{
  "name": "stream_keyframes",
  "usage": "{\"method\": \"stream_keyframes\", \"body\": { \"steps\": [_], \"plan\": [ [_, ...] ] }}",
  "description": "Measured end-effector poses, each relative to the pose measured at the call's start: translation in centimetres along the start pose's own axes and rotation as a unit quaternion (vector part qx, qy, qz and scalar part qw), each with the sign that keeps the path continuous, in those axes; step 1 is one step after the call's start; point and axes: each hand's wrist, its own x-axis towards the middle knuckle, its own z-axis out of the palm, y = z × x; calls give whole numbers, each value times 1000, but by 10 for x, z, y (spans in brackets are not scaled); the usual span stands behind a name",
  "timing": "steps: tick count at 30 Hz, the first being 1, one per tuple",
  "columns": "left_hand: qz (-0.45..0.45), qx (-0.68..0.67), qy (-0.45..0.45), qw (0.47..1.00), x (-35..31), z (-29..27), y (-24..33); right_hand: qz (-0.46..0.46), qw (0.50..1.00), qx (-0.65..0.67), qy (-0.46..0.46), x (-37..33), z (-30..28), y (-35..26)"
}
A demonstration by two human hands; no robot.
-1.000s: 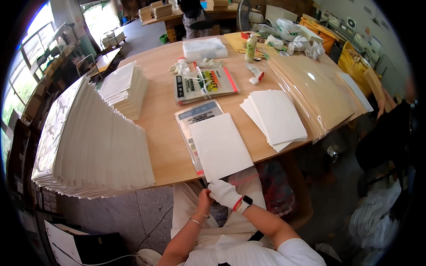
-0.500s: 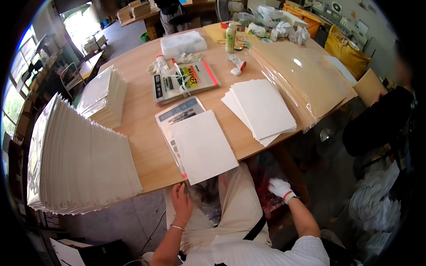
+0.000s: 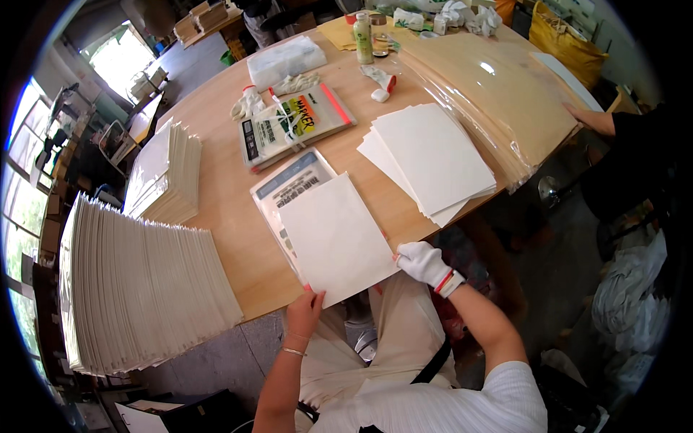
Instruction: The person sits at a table and repeatedly picks up white books, places them into clear plastic sleeves, and stacks the packaged items on the table. The person handles the books and sleeves by hand, organizing them into a neat pile.
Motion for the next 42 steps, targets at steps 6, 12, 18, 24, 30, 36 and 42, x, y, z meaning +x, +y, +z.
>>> {"method": "stream_keyframes", "body": {
  "steps": [6, 12, 18, 24, 30, 36, 42],
  "plan": [
    [-198, -91, 31, 975, -17, 8, -12, 129, 978, -93, 134, -8, 26, -21],
    [-429, -580, -14, 693, -36, 22, -5, 209, 936, 269, 86, -30, 44, -9],
    [-232, -441, -60, 865, -17, -31, 25, 118, 919, 375, 39, -64, 63, -9],
    [9, -167, 54, 985, -40, -231, 108, -35, 875, 481, 34, -10, 43, -155],
    [-6, -126, 421, 898, -76, -430, 79, -205, 793, 556, -139, 76, -16, -383],
    [-147, -74, 331, 929, -109, -535, -74, -277, 886, 305, -213, 80, -29, -497],
    [27, 130, 478, 868, -93, -490, -129, -285, 764, 543, -199, 86, 26, -417]
  ]
}}
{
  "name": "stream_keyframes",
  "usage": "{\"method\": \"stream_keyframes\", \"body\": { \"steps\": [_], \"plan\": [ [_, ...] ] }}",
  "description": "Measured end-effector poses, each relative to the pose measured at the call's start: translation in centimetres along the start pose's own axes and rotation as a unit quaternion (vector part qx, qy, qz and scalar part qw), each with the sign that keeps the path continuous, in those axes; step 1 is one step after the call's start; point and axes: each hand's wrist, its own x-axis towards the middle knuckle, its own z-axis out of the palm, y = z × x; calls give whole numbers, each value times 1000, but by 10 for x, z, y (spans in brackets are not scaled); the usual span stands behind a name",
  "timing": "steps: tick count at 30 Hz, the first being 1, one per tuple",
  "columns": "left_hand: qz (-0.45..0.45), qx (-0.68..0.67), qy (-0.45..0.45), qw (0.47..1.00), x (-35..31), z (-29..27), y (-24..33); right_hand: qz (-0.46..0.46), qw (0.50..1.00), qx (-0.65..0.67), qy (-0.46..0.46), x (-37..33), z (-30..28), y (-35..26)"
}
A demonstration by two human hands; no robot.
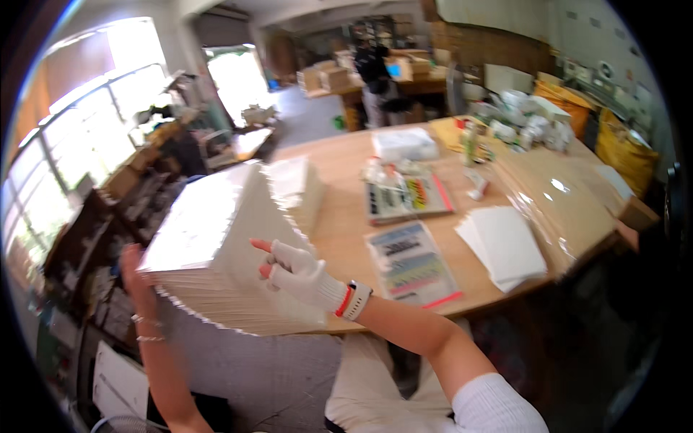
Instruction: The person sits at a table and repeatedly picks up white books, places them into clear plastic sleeves, and stacks the packaged items on the table. The person handles the books and sleeves by hand, organizing them into a neat pile.
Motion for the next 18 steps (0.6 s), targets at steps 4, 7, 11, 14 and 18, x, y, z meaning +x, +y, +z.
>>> {"method": "stream_keyframes", "body": {
  "steps": [4, 7, 11, 14, 18],
  "plan": [
    [-51, -32, 149, 987, -62, -18, 48, 75, 960, -266, 50, -127, -95, 29],
    [-223, -243, 74, 941, -161, 3, 36, 0, 755, -639, 146, -238, -193, 22],
    [-402, -281, -112, 864, -270, 106, 77, 82, 534, -805, 245, -319, -270, -13],
    [-396, -305, -274, 822, -298, 159, 143, 149, 515, -800, 268, -324, -289, -25],
    [-175, -252, -469, 828, -284, 198, 215, 211, 553, -757, 276, -334, -300, -21]
  ]
}}
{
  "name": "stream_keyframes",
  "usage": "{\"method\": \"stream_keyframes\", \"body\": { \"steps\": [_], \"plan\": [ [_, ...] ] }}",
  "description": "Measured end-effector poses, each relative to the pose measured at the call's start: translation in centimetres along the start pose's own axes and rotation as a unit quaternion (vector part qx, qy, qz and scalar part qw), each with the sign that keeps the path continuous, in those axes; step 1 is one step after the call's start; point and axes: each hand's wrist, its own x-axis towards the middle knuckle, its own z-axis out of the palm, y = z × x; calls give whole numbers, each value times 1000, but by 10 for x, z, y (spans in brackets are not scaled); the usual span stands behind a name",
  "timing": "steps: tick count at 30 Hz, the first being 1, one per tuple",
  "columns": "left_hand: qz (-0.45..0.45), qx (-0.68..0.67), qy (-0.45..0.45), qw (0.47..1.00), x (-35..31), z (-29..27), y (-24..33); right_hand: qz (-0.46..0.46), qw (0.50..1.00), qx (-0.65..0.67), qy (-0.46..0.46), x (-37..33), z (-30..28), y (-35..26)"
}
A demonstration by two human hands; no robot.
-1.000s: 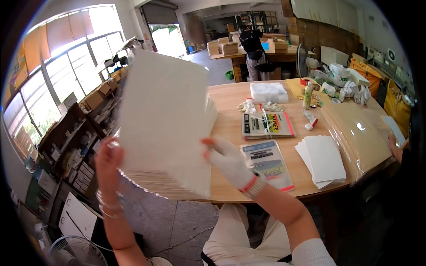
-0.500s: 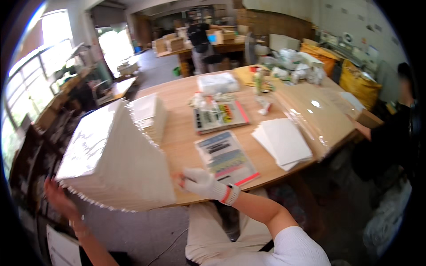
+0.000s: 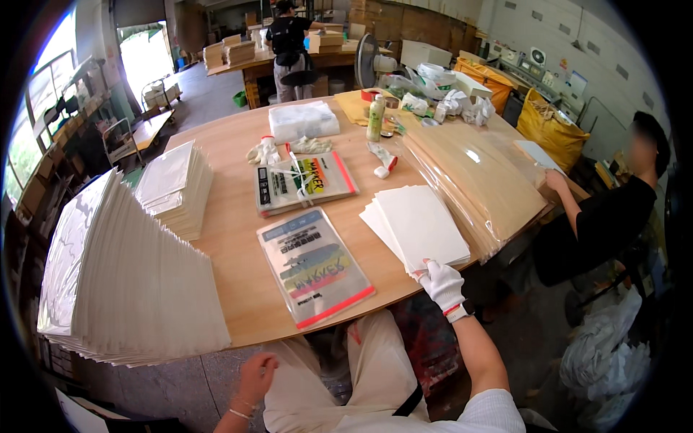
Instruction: The person sits at a table and repeatedly picks up white books, places them into clear plastic sleeves, and stacks the packaged items on the table. The person handles the books and sleeves by hand, organizing them into a neat pile.
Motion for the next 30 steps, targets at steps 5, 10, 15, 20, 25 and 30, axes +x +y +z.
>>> {"method": "stream_keyframes", "body": {
  "steps": [5, 10, 15, 20, 25, 30],
  "plan": [
    [141, 77, -89, 983, 59, 43, 40, 247, 858, 450, 31, 8, 17, -11],
    [155, 296, 50, 941, 124, 104, 11, 495, 457, 721, 165, 28, -5, 6],
    [100, 404, -45, 908, 163, 112, 6, 423, 701, 568, 87, 34, -2, 47],
    [39, 326, -64, 942, 189, 86, -18, 262, 735, 625, 22, -22, -35, 21],
    [21, 261, -23, 965, 187, 82, -17, 302, 600, 722, -164, -97, -67, -37],
    [181, 225, 145, 946, 162, 91, -46, 396, 489, 758, -173, -124, -44, -77]
  ]
}}
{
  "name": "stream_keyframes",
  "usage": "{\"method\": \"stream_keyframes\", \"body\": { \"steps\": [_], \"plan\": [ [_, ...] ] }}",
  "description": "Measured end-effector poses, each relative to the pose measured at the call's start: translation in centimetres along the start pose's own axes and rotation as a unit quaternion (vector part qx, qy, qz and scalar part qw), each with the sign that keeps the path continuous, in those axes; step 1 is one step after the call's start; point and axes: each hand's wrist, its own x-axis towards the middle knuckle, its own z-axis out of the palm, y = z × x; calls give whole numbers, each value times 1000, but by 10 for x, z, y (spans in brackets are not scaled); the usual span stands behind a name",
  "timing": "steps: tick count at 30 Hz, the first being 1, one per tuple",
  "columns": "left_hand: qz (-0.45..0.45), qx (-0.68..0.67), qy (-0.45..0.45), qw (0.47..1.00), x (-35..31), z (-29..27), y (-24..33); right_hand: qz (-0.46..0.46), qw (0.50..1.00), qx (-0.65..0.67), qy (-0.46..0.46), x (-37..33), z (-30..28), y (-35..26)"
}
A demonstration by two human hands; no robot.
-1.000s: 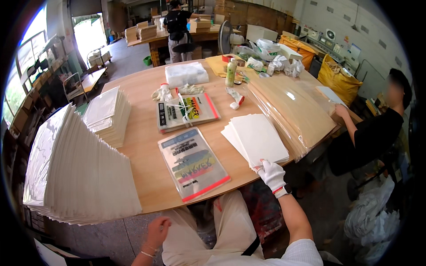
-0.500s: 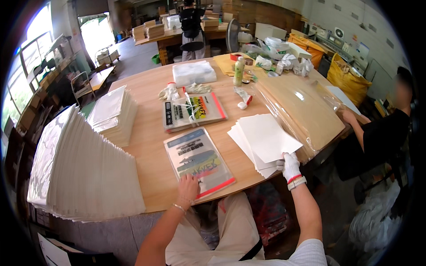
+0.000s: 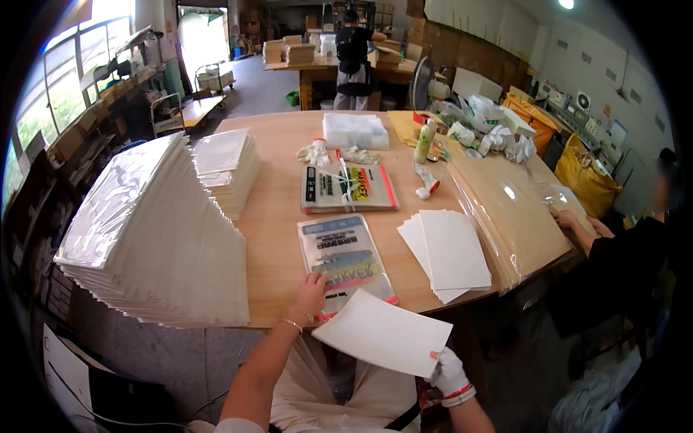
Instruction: The person sits at a table and repeatedly picks up white books, places them into clear plastic sleeves, and stacks the packaged items on the table. The person handles the books and sleeves by hand, organizing them into a neat pile.
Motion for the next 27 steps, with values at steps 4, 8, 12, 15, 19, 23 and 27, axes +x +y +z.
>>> {"method": "stream_keyframes", "body": {
  "steps": [4, 8, 12, 15, 19, 23, 27],
  "plan": [
    [-175, 17, -30, 984, -4, -19, 21, 35, 990, 122, 65, 9, -16, 30],
    [-326, -219, -233, 889, 11, -33, 20, 43, 983, 152, 89, 12, -13, 53],
    [-287, -376, -139, 870, 3, -11, -1, -42, 993, 41, 101, -2, 19, 50],
    [-267, -339, -99, 896, 7, -36, 36, -125, 990, -21, 53, -5, 19, 48],
    [-249, -384, 40, 888, -19, -43, 83, -85, 993, 7, 86, -17, 36, 47],
    [-243, -604, 257, 714, -38, 37, 124, -50, 995, -10, 87, -23, 35, 53],
    [-170, -472, -66, 862, -96, 109, 74, 5, 996, -41, 77, -28, 45, 60]
  ]
}}
